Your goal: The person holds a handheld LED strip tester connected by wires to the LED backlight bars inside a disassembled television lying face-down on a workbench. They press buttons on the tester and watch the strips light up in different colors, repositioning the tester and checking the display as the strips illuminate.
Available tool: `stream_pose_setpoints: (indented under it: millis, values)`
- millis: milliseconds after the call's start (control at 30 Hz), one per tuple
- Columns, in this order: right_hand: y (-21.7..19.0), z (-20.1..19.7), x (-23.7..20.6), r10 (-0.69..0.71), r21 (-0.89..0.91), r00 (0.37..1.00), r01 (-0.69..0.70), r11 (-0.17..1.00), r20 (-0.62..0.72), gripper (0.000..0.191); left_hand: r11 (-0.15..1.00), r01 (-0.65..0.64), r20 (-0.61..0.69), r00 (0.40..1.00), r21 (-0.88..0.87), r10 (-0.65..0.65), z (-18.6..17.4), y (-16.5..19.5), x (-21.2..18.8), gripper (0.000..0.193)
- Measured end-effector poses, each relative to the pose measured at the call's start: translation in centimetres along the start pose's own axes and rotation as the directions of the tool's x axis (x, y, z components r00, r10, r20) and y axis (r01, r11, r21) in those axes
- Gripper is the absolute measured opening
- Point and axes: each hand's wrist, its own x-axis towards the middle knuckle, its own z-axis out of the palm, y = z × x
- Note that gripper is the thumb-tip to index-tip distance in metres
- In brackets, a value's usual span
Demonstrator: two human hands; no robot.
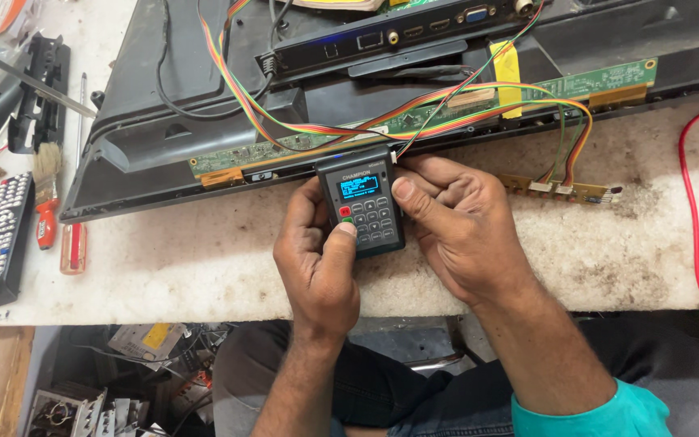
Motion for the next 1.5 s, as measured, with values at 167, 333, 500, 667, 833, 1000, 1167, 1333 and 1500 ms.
stream_pose_setpoints:
  millis: [167,333,500,667,833,1000,1167,1333,1500]
  values:
    - [-0.04,0.01,0.04,0.0,0.002,1.0,0.0,1.0,-0.001,0.041,1.0,-0.002,-0.001,1.0,0.016,0.002,0.04,-0.03,-0.03,0.047]
    - [-0.05,-0.07,0.06,-0.011,-0.013,1.0,0.011,1.0,0.005,0.04,1.0,-0.003,0.006,1.0,0.007,0.003,0.04,0.01,0.01,0.047]
    - [0.07,-0.13,0.06,-0.001,-0.004,1.0,0.001,1.0,-0.001,0.04,1.0,0.009,-0.004,1.0,0.012,-0.009,0.09,0.12,-0.04,0.047]
    - [-0.05,-0.18,0.06,-0.013,-0.016,1.0,0.013,1.0,0.005,0.038,1.0,-0.006,0.009,1.0,0.012,0.006,0.11,0.12,0.06,0.047]
    - [-0.1,-0.09,0.04,-0.006,-0.016,1.0,0.006,1.0,-0.007,0.038,1.0,-0.012,-0.001,1.0,0.0,0.012,0.11,0.02,0.01,0.049]
    - [-0.06,-0.04,0.06,-0.006,-0.017,1.0,0.006,1.0,0.0,0.039,1.0,-0.018,-0.006,1.0,0.002,0.018,-0.06,-0.18,0.01,0.052]
    - [-0.1,-0.12,0.08,-0.009,-0.019,1.0,0.009,1.0,0.005,0.038,1.0,-0.017,-0.014,1.0,-0.005,0.017,-0.03,-0.4,0.01,0.052]
    - [-0.18,-0.08,0.04,0.0,-0.031,1.0,-0.001,1.0,-0.014,0.039,1.0,-0.012,-0.019,1.0,0.025,0.012,0.0,-0.33,-0.02,0.051]
    - [-0.25,-0.09,0.11,0.0,-0.021,1.0,0.001,1.0,0.004,0.039,0.999,-0.021,-0.025,0.999,0.029,0.021,0.13,-0.38,0.11,0.051]
